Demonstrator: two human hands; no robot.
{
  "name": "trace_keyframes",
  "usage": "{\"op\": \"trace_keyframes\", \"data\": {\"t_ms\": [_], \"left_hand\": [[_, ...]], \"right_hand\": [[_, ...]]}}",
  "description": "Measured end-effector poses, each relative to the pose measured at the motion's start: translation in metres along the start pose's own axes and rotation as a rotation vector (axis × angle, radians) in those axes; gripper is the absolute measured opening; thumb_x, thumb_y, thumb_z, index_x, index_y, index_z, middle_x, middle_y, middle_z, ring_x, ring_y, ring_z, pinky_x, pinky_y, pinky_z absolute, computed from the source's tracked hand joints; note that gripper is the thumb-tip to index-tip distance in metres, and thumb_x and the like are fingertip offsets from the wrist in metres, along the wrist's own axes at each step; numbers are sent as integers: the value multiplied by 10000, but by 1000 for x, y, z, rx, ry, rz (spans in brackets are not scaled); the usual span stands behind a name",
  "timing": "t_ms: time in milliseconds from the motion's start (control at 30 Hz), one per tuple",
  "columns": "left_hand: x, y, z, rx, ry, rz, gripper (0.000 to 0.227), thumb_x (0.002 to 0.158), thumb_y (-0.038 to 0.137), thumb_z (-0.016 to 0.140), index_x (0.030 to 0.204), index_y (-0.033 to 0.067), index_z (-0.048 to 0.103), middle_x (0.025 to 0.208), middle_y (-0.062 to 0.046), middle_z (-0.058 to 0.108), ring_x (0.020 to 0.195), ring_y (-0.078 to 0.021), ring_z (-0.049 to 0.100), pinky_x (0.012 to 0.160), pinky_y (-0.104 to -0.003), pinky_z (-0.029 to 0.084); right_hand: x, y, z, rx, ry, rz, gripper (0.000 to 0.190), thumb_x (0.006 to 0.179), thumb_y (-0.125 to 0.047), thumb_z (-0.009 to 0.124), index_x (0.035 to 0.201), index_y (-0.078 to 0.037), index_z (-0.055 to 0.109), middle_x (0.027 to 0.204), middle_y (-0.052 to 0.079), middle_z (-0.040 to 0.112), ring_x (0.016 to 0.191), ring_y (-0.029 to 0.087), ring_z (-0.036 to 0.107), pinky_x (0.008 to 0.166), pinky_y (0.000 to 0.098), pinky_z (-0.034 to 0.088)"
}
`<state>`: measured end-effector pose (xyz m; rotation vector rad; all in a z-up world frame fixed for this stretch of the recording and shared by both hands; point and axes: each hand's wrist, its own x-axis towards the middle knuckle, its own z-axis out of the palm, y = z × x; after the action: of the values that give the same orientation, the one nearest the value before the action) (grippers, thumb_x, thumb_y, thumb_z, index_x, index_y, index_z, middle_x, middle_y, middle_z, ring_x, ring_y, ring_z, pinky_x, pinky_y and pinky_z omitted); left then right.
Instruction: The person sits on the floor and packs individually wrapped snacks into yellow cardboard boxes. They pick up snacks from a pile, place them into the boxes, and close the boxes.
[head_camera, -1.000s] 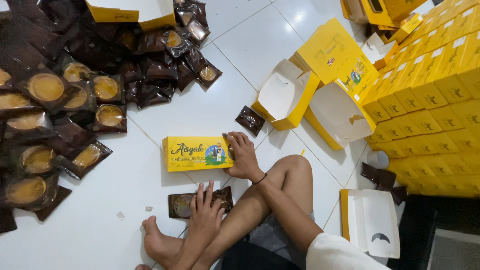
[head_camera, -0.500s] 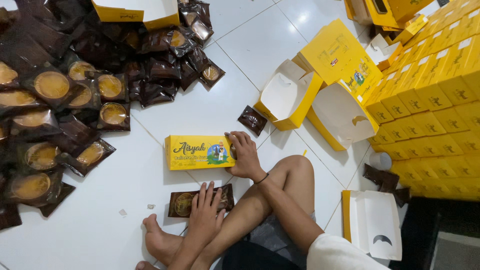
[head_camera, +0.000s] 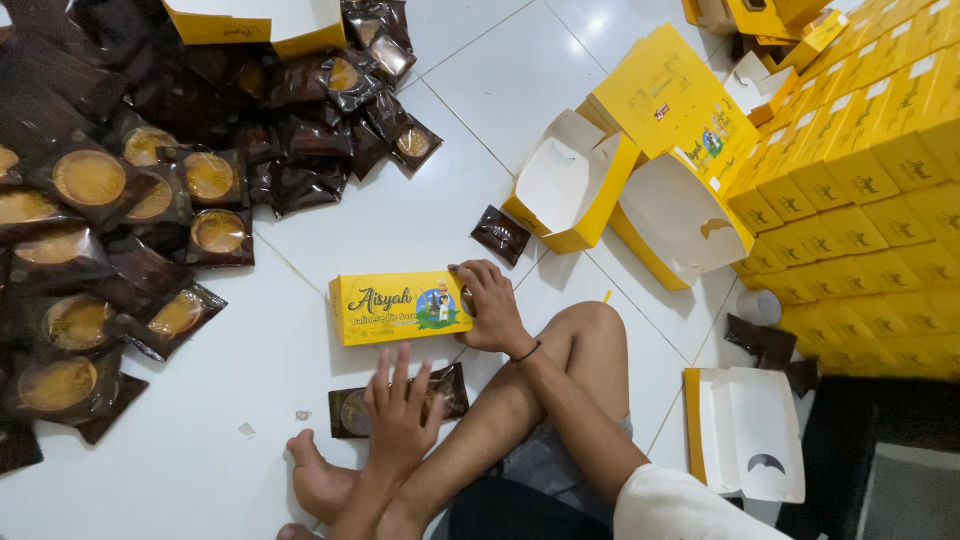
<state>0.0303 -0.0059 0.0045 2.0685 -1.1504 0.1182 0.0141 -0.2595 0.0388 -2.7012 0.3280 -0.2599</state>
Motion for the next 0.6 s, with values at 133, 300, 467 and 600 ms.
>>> {"op": "trace_keyframes", "data": {"t_ms": [133,300,467,600], "left_hand": [[19,-20,-6,194,49,-141,720,880,356,649,1543,150,459,1701,-155,318,1556,-433,301,1140,-572,365],[15,-32,8,261,-103,-193,866,863,317,643,1639,172,288,1747,-120,200,1564,-501,241,1093,-557,441],[13,-31,5,326,-88,-179,839,863,364,641,1625,187,340,1741,-102,232,1550,-474,296,1091,-534,457],[10,-31,6,269,-89,-199,815,879,338,626,1625,181,338,1738,-102,231,1552,-480,278,1078,-549,466]], "right_hand": [[-3,5,-11,25,-2,-40,872,653,-306,774,1453,-148,465,1375,66,523,1331,317,474,958,484,436],[-1,8,-18,23,13,-71,772,717,-308,756,1416,-142,473,1351,64,526,1311,318,475,890,482,454],[-4,9,-15,10,2,-62,809,679,-256,734,1431,-144,458,1377,61,521,1340,327,468,914,480,453],[-5,8,-13,-8,21,-81,786,699,-292,755,1410,-134,461,1388,71,522,1315,329,483,912,478,461]]}}
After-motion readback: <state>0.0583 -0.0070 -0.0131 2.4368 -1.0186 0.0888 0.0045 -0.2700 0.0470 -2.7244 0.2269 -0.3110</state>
